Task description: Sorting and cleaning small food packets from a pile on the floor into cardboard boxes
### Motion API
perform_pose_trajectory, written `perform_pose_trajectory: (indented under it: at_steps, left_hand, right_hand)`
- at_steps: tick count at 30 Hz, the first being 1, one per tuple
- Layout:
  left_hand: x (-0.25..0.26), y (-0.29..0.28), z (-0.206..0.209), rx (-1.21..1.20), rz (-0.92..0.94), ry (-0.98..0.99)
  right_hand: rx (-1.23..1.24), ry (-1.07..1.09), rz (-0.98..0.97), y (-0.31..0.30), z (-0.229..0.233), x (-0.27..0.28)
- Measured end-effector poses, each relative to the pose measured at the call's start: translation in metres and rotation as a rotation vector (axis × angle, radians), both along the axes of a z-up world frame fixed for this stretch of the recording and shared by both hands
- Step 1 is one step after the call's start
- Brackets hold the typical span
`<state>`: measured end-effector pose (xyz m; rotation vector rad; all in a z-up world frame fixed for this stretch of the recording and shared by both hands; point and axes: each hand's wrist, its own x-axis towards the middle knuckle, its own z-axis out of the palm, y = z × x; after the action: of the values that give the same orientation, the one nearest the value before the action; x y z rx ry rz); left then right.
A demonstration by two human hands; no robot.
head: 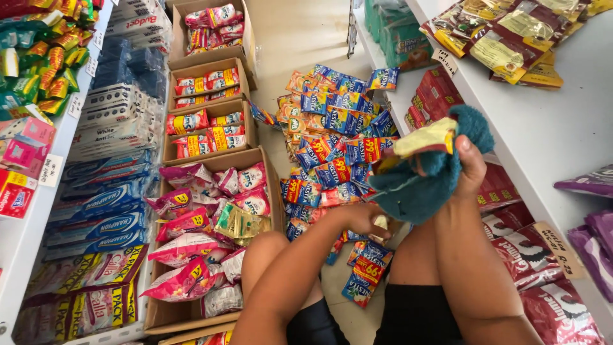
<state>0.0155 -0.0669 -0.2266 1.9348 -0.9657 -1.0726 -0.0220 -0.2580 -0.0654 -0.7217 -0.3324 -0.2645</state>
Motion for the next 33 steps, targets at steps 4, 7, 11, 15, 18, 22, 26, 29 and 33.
perform_pose_trajectory:
  at_steps: [4,7,11,15,18,22,26,29,33]
  left_hand:
    - [-0.015,-0.022,-0.023,0.0,-0.032,0.055]
    - [-0.018,-0.023,-0.023,0.051,0.039,0.152]
    - [-0.013,-0.023,-0.022,0.102,-0.073,-0.01]
    - [-0.002,-0.015,-0.003,0.106,-0.069,0.193]
    - [0.002,0.022,0.051,0.039,-0.077,0.047]
    - [0.008,0.053,0.085,-0.063,-0.05,0.245]
    - [0.018,0.082,0.096,-0.478,-0.146,0.239]
    - [0.027,0.102,0.095,-0.694,-0.032,0.23]
    - [0.029,0.124,0.102,-0.922,0.196,0.243]
  right_hand:
    - [-0.144,0.058,-0.086,-0.024,-0.001,0.017]
    - [-0.165,0.07,-0.09,-0.049,-0.023,0.037]
    - [0.118,0.168,-0.203,-0.045,-0.019,0.044]
    - [0.226,0.312,-0.257,-0.055,-0.028,0.058]
    - [0.163,0.5,-0.334,-0.064,-0.049,0.081]
    - [0.057,0.529,-0.348,-0.041,-0.043,0.079]
    - [-0.041,0.724,-0.457,-0.034,-0.098,0.106]
    - [-0.277,0.834,-0.448,-0.023,-0.132,0.118]
    - [-0.458,0.823,-0.469,-0.007,-0.143,0.119]
